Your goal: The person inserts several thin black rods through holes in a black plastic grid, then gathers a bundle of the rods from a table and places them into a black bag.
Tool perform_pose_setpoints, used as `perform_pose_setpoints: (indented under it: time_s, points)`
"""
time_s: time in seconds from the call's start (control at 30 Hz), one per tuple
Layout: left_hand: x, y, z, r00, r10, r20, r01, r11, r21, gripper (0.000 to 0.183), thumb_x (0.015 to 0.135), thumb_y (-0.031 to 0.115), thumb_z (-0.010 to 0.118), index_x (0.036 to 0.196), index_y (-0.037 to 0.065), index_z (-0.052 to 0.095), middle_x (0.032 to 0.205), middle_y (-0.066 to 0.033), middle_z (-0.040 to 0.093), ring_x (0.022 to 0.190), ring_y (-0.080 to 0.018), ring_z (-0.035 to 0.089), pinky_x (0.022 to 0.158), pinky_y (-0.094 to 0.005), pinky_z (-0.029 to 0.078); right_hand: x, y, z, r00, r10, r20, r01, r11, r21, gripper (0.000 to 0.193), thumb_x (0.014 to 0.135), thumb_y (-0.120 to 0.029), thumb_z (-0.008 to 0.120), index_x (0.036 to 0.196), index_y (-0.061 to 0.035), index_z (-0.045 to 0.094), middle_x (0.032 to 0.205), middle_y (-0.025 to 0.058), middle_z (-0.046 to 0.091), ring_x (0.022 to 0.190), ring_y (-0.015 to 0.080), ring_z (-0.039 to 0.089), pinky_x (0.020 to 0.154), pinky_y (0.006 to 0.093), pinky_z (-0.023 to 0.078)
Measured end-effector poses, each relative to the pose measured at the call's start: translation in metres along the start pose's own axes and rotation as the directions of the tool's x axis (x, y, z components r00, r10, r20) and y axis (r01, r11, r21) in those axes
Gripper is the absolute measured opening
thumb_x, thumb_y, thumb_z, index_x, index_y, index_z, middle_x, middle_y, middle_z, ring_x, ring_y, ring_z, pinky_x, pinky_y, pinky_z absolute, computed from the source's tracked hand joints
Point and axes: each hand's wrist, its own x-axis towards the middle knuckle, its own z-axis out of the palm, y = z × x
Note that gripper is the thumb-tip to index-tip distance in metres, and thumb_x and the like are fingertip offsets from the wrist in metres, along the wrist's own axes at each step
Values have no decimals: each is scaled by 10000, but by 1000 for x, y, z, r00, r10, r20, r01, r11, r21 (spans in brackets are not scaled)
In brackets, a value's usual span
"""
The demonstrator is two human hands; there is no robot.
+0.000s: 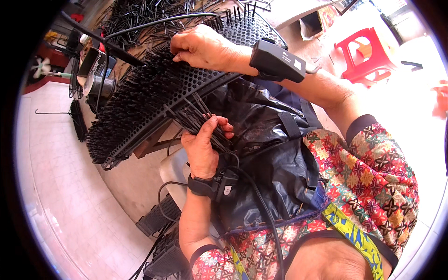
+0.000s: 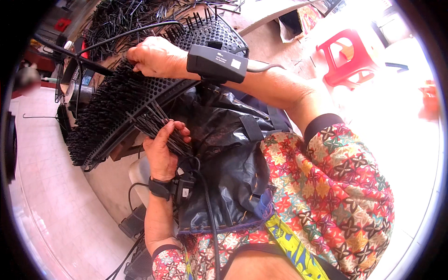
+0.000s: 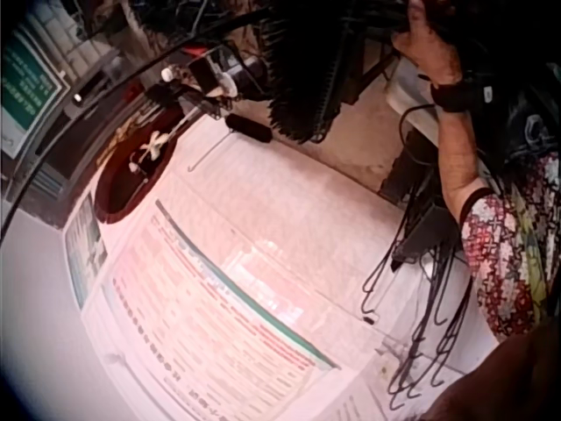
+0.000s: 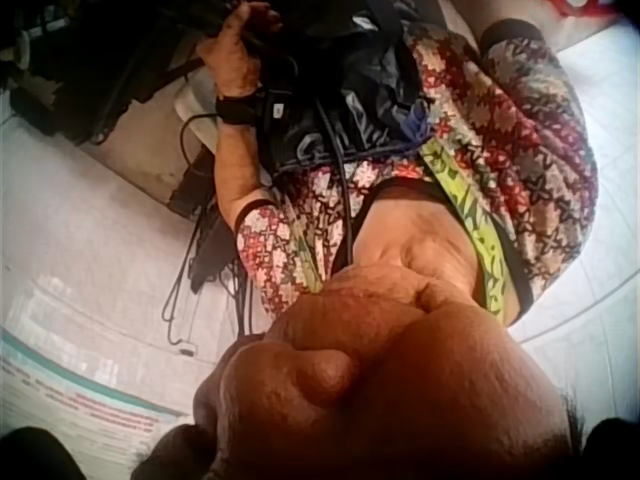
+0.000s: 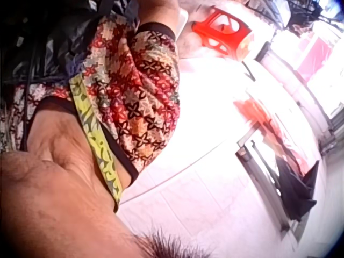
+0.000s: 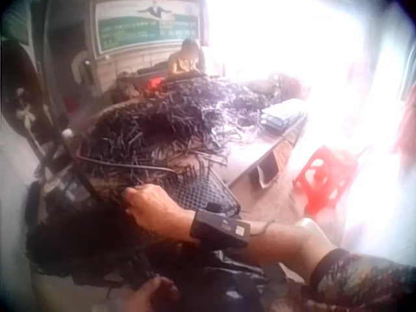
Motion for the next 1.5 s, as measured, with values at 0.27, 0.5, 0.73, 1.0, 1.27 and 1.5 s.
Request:
perform_pose_setpoints:
  time_s: [0.27,0.5,0.73,1.0,1.27,1.5]
  points:
    - [-1,1,-1,999,-6,-36,6,1000,0,109,751,65,575,803,-27,548,702,-109,588,591,-192,580,477,-271,478,-18,10,-6,983,-157,-95,142,979,-146,132,698,-124,629,763,-31,561,677,86,521,647,271,518,585,335,430]
    - [1,0,-1,999,-27,-18,26,1000,-17,129,748,69,577,826,-30,548,700,-112,587,593,-194,580,459,-262,465,-53,-28,-12,977,5,-214,-23,996,-82,258,702,-167,652,892,-13,570,752,106,569,667,245,547,590,313,446]
    - [-4,6,8,997,-42,63,36,995,89,165,754,58,555,892,-27,528,722,-124,593,597,-203,591,444,-254,458,-67,-57,-16,719,503,479,-691,446,569,180,753,-115,614,840,37,574,666,57,600,545,78,526,494,205,425]
    - [1,2,1,999,-5,-40,6,1000,17,127,748,49,561,859,-3,525,742,-131,595,607,-203,594,447,-249,455,-44,-42,-32,736,673,77,-453,404,795,104,726,-68,626,764,27,604,604,50,592,451,67,516,407,177,427]
    - [0,2,-1,999,-42,-23,43,999,32,136,750,39,550,869,-18,515,729,-121,578,571,-178,558,448,-250,441,-31,-22,-5,865,459,-201,-252,745,617,114,746,-43,614,855,-13,614,708,3,601,614,40,527,555,155,437]
    - [1,0,-3,1000,-27,1,27,1000,6,121,740,42,559,842,-12,524,709,-124,586,511,-152,534,416,-245,422,-29,-20,1,937,275,-214,-155,879,451,125,735,-76,627,839,-12,604,716,31,613,645,63,557,588,182,451]
